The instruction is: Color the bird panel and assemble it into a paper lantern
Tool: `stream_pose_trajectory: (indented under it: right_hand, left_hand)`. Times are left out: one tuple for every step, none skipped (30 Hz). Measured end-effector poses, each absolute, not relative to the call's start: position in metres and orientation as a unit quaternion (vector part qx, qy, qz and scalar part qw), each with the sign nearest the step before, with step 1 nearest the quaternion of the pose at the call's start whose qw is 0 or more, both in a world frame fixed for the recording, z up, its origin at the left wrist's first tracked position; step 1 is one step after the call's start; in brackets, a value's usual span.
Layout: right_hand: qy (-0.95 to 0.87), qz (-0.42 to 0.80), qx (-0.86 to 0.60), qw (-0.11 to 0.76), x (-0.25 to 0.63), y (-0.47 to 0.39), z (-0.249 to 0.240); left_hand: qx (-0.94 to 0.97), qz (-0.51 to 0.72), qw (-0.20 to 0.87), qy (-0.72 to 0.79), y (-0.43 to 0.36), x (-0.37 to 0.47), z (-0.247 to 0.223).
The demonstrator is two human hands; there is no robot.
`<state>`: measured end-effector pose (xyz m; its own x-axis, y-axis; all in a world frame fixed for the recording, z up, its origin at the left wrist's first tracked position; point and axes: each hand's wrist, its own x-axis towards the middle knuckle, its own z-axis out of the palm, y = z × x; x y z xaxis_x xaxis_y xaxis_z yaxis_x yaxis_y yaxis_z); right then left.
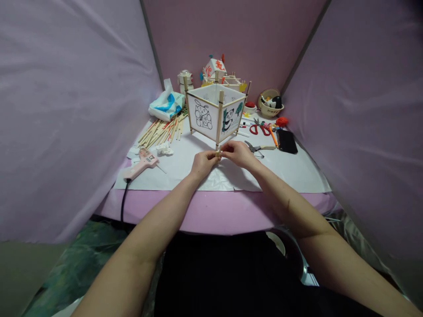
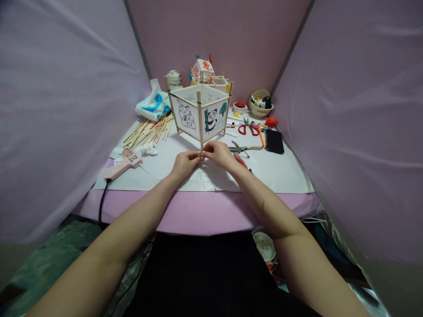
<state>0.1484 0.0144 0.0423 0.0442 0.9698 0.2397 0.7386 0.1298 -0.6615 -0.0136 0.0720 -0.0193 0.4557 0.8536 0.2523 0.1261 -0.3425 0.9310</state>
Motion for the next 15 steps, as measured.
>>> stream_pose_trajectory:
  right_hand:
    - [-0.668,0.171,-0.634,0.349,0.146,0.015,0.039]
    - [-0.668,0.167,-0.633,0.354,0.143,0.015,0.037]
    - [-0.668,0.161,-0.633,0.357,0.140,0.015,0.036]
    - [-0.667,0.156,-0.634,0.359,0.137,0.015,0.036]
    - [-0.664,0.152,-0.636,0.363,0.136,0.015,0.036]
    - [-0.661,0.149,-0.637,0.367,0.135,0.015,0.036]
    - [-0.658,0.149,-0.638,0.372,0.135,0.015,0.036]
    - [-0.657,0.149,-0.637,0.375,0.135,0.015,0.035]
    - [-0.657,0.152,-0.634,0.378,0.136,0.016,0.035]
    - [-0.657,0.156,-0.631,0.381,0.136,0.016,0.035]
    - [-0.656,0.162,-0.629,0.384,0.137,0.016,0.034]
    - [-0.654,0.167,-0.629,0.386,0.138,0.017,0.033]
    - [-0.650,0.171,-0.630,0.389,0.138,0.018,0.033]
    - [-0.647,0.172,-0.632,0.390,0.138,0.018,0.032]
    - [-0.644,0.171,-0.635,0.391,0.138,0.019,0.032]
  left_hand:
    - [0.718,0.395,0.460,0.342,0.072,-0.014,-0.019]
    - [0.718,0.396,0.458,0.343,0.073,-0.014,-0.020]
    - [0.718,0.396,0.457,0.344,0.073,-0.014,-0.020]
    - [0.718,0.395,0.457,0.345,0.073,-0.014,-0.020]
    - [0.718,0.394,0.456,0.347,0.074,-0.014,-0.021]
    - [0.718,0.393,0.456,0.348,0.075,-0.014,-0.021]
    - [0.719,0.391,0.457,0.350,0.075,-0.014,-0.021]
    - [0.719,0.389,0.457,0.351,0.075,-0.014,-0.021]
    - [0.719,0.387,0.457,0.352,0.076,-0.014,-0.021]
    - [0.719,0.386,0.458,0.353,0.076,-0.014,-0.021]
    - [0.719,0.384,0.458,0.354,0.076,-0.013,-0.021]
    - [0.719,0.383,0.459,0.354,0.076,-0.013,-0.021]
    - [0.719,0.382,0.460,0.355,0.076,-0.013,-0.020]
    - [0.719,0.382,0.460,0.354,0.076,-0.013,-0.020]
    - [0.719,0.382,0.460,0.354,0.076,-0.013,-0.020]
